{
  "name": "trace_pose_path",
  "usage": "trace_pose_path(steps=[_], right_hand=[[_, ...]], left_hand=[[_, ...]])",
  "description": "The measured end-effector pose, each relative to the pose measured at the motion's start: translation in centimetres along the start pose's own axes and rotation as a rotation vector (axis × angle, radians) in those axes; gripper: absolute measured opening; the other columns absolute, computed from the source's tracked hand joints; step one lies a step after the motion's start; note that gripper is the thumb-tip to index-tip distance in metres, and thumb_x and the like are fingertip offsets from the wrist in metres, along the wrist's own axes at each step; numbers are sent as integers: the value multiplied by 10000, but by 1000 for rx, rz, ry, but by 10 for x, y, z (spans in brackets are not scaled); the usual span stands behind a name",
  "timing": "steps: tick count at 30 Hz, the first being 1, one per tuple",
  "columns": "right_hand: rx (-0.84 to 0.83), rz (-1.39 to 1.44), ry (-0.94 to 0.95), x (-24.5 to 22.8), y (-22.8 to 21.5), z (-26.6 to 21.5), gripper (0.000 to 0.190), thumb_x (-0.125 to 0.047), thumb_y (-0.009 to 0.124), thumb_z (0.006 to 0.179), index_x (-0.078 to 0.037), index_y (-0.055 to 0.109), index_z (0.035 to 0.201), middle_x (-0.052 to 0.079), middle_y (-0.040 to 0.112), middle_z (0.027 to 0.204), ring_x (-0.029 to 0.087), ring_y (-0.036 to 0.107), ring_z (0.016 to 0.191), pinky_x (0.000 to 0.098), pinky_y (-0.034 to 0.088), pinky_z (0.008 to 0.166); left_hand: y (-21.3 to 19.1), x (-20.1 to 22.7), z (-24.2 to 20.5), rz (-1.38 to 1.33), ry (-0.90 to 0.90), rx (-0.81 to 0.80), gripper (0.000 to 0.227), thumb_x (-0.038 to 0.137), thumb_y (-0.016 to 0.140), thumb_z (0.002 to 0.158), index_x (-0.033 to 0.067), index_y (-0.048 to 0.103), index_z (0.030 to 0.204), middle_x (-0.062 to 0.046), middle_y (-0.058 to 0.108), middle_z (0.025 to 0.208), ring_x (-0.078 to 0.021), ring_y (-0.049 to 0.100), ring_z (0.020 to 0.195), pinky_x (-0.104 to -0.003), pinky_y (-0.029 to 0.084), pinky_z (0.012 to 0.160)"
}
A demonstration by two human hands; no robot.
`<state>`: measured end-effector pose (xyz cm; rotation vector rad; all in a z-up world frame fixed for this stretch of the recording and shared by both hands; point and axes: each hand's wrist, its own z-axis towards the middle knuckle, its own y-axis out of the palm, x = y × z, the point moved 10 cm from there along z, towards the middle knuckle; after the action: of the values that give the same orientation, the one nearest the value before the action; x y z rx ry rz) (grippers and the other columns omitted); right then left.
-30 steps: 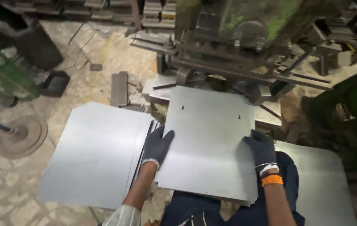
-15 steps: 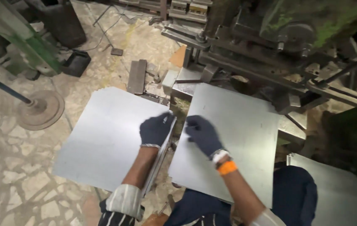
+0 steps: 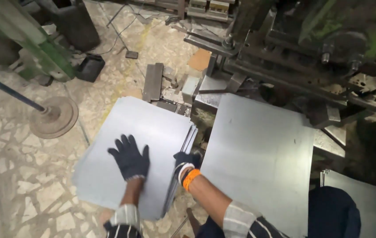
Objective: Placing metal sheets into a mechanical stamping press and stacking the processed pieces.
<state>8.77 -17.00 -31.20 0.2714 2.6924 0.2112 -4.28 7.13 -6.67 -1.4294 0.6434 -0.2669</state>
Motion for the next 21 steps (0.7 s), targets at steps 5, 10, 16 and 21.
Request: trace_pose_path(steps=[5,10,16,21], right_hand=[[-154,-2355,-793,6,91,-141,469,-203,616,902,-155,598,1368,78,654,1296,256,660,1077,452,446,987],[78,-810,-321,-31,46,-122,315,-244,758,837,38,690,958,118,758,993,224,695,822,285,564,736],[-158,-1353,-977,-116,124,-252,671,-464,619,981,110,572,1325,301,641,1292,403,496,1359,481,345,1171],[-276,-244,-714,-213,28,-285,349,-139,887,783,54,756,1042,185,748,997,141,483,1023,410,483,961]], left_hand=[[-59,30,-40,-480,248,422,708,473,630,858,2,537,1378,-241,500,1477,-473,440,1344,-659,221,1175],[-40,17,-7,-489,170,385,671,564,577,896,89,605,1369,-182,577,1446,-426,510,1343,-642,292,1154],[37,-27,86,-657,53,-204,795,840,432,871,382,441,1521,66,470,1578,-226,449,1447,-465,387,1159],[-3,-37,81,-882,-45,-564,1111,879,696,688,298,385,1582,-86,545,1511,-290,530,1373,-469,435,1143]])
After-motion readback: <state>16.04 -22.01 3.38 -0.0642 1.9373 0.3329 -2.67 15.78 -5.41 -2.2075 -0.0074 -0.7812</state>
